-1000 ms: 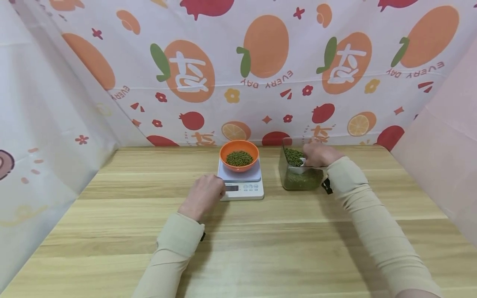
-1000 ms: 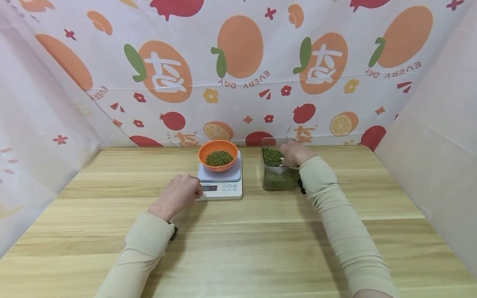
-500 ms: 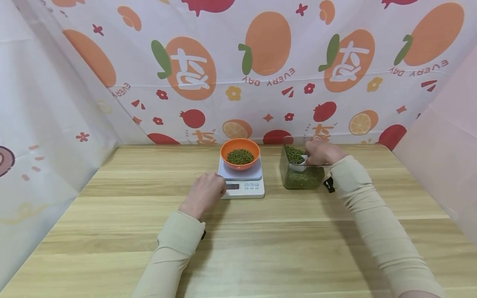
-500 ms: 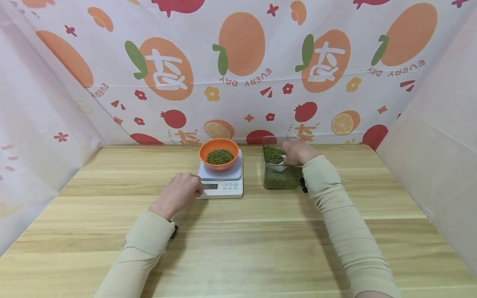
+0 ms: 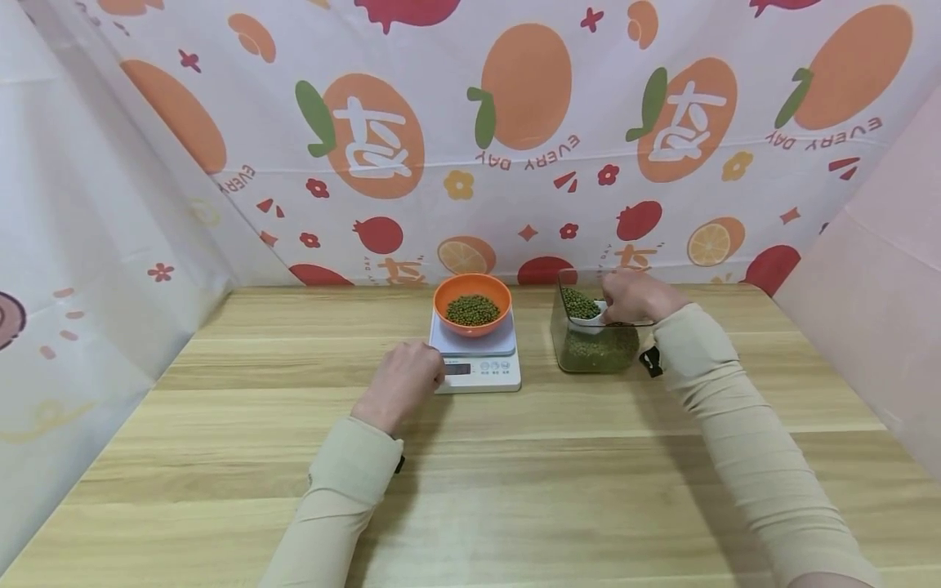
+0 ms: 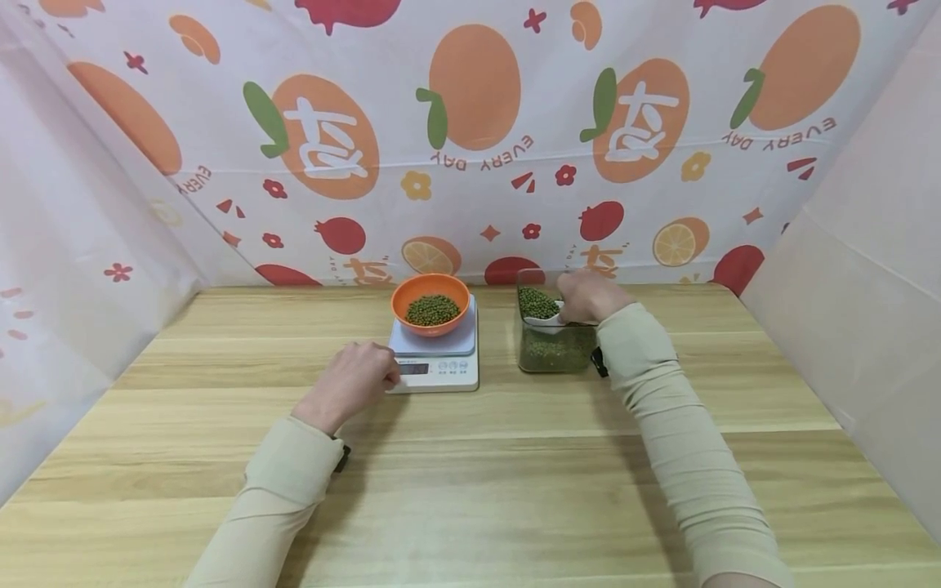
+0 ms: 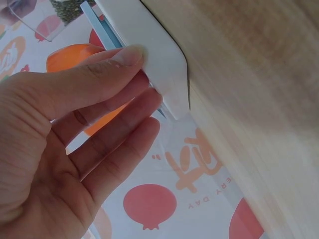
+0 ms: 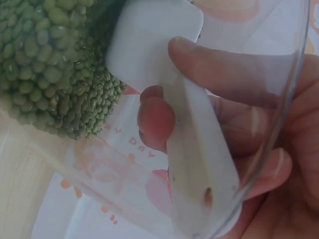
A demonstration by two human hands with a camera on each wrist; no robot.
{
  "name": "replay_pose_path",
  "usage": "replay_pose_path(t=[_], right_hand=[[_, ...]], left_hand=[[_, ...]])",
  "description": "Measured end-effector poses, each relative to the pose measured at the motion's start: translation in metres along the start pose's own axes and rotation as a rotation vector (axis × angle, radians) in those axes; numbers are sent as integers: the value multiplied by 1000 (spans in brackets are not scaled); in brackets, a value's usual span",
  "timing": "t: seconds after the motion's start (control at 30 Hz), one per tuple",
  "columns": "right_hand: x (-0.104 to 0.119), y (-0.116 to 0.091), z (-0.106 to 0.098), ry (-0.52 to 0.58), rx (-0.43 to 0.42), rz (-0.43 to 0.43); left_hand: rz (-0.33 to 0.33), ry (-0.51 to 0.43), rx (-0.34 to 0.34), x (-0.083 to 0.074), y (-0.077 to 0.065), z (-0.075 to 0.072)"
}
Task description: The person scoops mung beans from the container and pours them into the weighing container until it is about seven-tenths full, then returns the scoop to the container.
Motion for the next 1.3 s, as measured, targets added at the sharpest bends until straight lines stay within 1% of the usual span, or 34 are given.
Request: replay_pose_path(t=[0.43, 0.67, 0.87, 1.1, 1.3], right_hand=[[0, -4, 1, 10, -2, 3], [1, -4, -5, 10, -36, 9], [1, -3, -7, 13, -53, 7], [1, -8, -9, 34, -91, -7], [-1, -12, -11, 53, -128, -12]], left_hand=[[1, -2, 2, -2, -2, 1], [6, -7, -10, -1, -1, -1], [1, -4, -5, 1, -2, -1], [8, -6, -18, 0, -3, -1], [4, -4, -10, 0, -2, 1]])
Point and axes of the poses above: each hand's wrist, its own y-axis towards the middle knuckle, its own z-axis out of the palm, x = y × z, the point moved 9 cm from there along y, towards the middle knuckle, and after that the axes turned 15 degrees about -x, right-handed, at the moved point
